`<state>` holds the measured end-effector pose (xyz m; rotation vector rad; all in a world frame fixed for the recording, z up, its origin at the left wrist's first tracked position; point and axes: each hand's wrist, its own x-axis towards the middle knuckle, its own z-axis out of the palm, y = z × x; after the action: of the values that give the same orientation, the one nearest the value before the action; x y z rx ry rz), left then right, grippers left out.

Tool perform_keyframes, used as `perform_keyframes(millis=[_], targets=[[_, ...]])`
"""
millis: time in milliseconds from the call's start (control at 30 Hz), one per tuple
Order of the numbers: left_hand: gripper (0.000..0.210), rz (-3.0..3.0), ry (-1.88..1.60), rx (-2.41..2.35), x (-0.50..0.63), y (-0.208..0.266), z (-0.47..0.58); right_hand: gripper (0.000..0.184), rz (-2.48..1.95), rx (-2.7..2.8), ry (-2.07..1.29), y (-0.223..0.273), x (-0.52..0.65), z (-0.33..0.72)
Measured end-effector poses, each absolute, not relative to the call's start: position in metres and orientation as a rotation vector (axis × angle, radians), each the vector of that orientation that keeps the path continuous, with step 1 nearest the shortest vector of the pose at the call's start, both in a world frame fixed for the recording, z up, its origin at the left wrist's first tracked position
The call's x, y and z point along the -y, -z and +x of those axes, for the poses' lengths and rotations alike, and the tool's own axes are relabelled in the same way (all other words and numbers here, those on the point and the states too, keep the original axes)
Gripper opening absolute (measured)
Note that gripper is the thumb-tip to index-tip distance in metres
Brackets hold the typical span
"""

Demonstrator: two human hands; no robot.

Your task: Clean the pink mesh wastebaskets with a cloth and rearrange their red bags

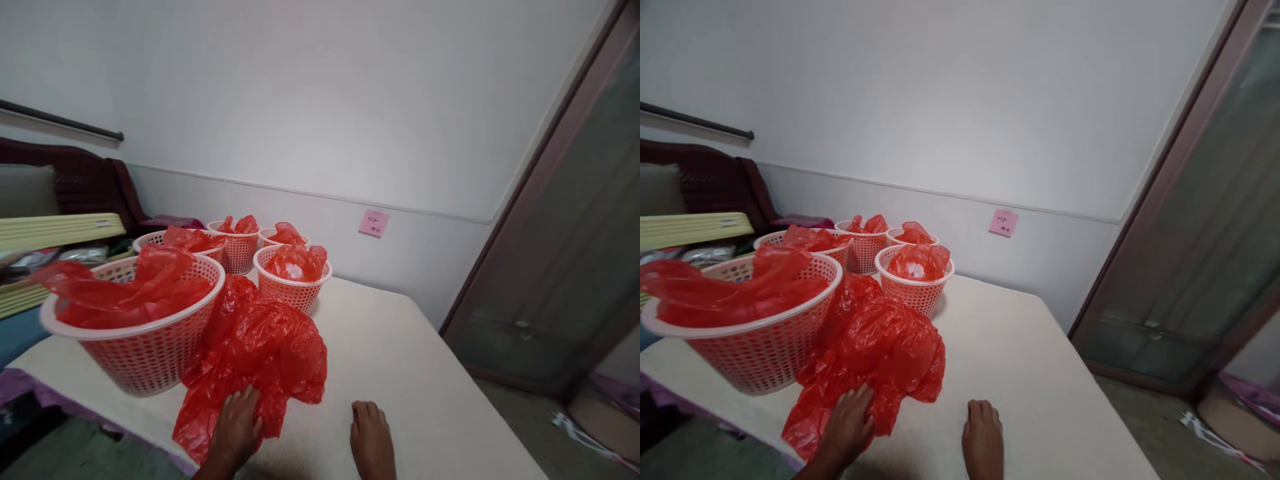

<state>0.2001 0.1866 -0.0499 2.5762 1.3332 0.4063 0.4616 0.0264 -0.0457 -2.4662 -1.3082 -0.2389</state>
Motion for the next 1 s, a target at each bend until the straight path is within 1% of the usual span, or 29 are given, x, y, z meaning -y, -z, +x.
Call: perform_keyframes(millis=[200,367,467,600,700,767,800,867,933,1000], targets=[[0.043,2.474,-0.454,-1.145,-0.195,0.035,0.19,0.034,-2.463,1.296,0.252,0.047,-0.027,0.462],[0.049,2.33,-0.546,-1.004,-0.207,0.002,0.179,0.032,-2.424,1.313,0.303,0.047,-0.025,0.461],[0.047,2.485,-0.683,-1.004,-0.215,-0.023,0.18,0.032,-2.416,1.32,0.291,0.047,-0.024,0.462],[0.047,2.702,-0.96,-1.024,-0.227,-0.058,0.185,0.031,-2.409,1.321,0.288,0.051,-0.024,0.466],[0.05,2.72,-1.155,-0.971,-0.236,-0.082,0.19,0.032,-2.397,1.317,0.264,0.053,-0.023,0.469],[0.051,2.702,-1.206,-0.964,-0.244,-0.093,0.197,0.033,-2.387,1.317,0.241,0.053,-0.023,0.469],[0.052,2.695,-1.183,-1.005,-0.249,-0.097,0.202,0.033,-2.382,1.315,0.23,0.053,-0.023,0.47],[0.058,2.68,-0.997,-1.176,-0.26,-0.098,0.213,0.033,-2.369,1.306,0.214,0.053,-0.023,0.47],[0.065,2.635,-0.763,-1.343,-0.274,-0.093,0.223,0.032,-2.355,1.291,0.207,0.054,-0.023,0.47],[0.065,2.589,-0.618,-1.421,-0.289,-0.082,0.229,0.032,-2.337,1.279,0.202,0.054,-0.023,0.47]])
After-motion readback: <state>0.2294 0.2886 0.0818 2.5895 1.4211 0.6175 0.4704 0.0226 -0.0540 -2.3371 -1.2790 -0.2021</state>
